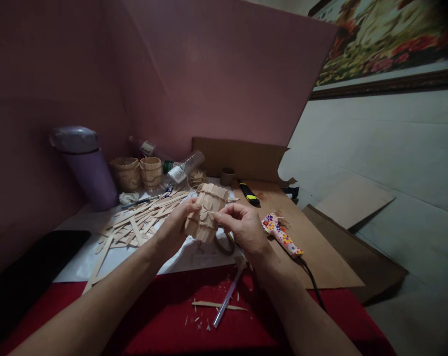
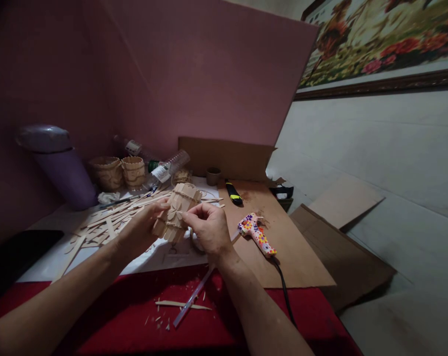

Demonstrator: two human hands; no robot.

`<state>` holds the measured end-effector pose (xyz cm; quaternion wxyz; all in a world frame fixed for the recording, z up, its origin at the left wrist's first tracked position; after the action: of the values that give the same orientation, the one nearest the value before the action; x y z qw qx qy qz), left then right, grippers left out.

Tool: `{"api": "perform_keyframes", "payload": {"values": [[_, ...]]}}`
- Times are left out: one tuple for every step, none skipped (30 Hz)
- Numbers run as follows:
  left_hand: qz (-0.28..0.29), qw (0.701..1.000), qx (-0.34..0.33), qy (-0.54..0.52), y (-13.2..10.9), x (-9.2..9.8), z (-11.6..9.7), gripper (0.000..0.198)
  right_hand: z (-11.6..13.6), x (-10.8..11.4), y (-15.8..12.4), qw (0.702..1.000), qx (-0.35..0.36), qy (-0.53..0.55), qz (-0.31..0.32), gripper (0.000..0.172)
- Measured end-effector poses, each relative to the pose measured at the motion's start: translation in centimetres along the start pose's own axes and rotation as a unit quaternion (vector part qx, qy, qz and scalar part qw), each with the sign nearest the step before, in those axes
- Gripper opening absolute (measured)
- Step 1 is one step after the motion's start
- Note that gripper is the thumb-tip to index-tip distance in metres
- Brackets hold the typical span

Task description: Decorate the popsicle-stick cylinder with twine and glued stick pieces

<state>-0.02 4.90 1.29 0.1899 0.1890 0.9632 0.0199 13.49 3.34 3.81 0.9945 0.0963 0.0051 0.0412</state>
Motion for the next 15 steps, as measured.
{"api": "perform_keyframes", "payload": {"values": [[-0.007,1.000,-0.002,0.008,-0.1,0.0,0.0,0.026,0.0,0.0,0.0,1.000,-0.002,-0.002,0.000,0.022],[-0.013,1.000,-0.004,0.015,-0.1,0.0,-0.1,0.025,0.0,0.0,-0.1,1.000,-0.003,-0.004,-0.001,0.022],[-0.017,1.000,-0.006,0.020,-0.2,-0.1,-0.2,0.025,0.0,0.0,-0.1,1.000,-0.004,-0.004,-0.003,0.023],[-0.018,1.000,-0.009,0.023,-0.2,-0.2,-0.3,0.025,0.0,0.0,-0.2,1.000,-0.005,-0.003,-0.005,0.023],[-0.014,1.000,-0.013,0.024,-0.2,-0.4,-0.4,0.026,0.0,0.0,-0.2,1.000,-0.005,-0.003,-0.006,0.024],[-0.009,1.000,-0.015,0.026,-0.2,-0.6,-0.4,0.027,-0.1,0.0,-0.2,1.000,-0.005,-0.004,-0.006,0.024],[-0.006,0.999,-0.016,0.029,-0.2,-0.7,-0.4,0.028,-0.1,0.1,-0.2,1.000,-0.004,-0.005,-0.007,0.024],[-0.009,0.999,-0.016,0.034,-0.2,-0.7,-0.4,0.031,-0.1,0.1,-0.3,1.000,0.000,-0.007,-0.008,0.025],[-0.017,0.999,-0.015,0.040,-0.1,-0.6,-0.3,0.035,0.0,0.1,-0.3,1.000,0.004,-0.011,-0.009,0.025],[-0.029,0.998,-0.015,0.046,0.0,-0.3,-0.2,0.038,0.0,0.0,-0.3,1.000,0.009,-0.016,-0.008,0.024],[-0.045,0.998,-0.015,0.050,0.2,0.0,0.0,0.042,0.0,0.0,-0.2,1.000,0.014,-0.023,-0.006,0.023],[-0.057,0.997,-0.015,0.052,0.3,0.3,0.1,0.043,0.0,-0.1,-0.2,0.999,0.019,-0.031,-0.004,0.022],[-0.065,0.996,-0.013,0.052,0.4,0.5,0.3,0.042,0.0,-0.2,-0.2,0.999,0.023,-0.039,0.000,0.021],[-0.069,0.996,-0.008,0.050,0.4,0.6,0.4,0.041,0.0,-0.3,-0.2,0.999,0.026,-0.046,0.003,0.019],[-0.069,0.997,-0.003,0.046,0.5,0.7,0.5,0.040,0.0,-0.3,-0.3,0.998,0.029,-0.050,0.004,0.018]]}}
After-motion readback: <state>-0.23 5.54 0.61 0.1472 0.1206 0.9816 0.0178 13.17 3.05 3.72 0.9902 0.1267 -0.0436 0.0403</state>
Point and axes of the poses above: each hand's wrist, its own y-axis towards the middle knuckle, its own x-axis out of the back of the hand, z = x × y, the point moved 7 cm from there along y, towards the middle knuckle, and after that the axes turned 4 degrees about z, right-handed, at the moved point
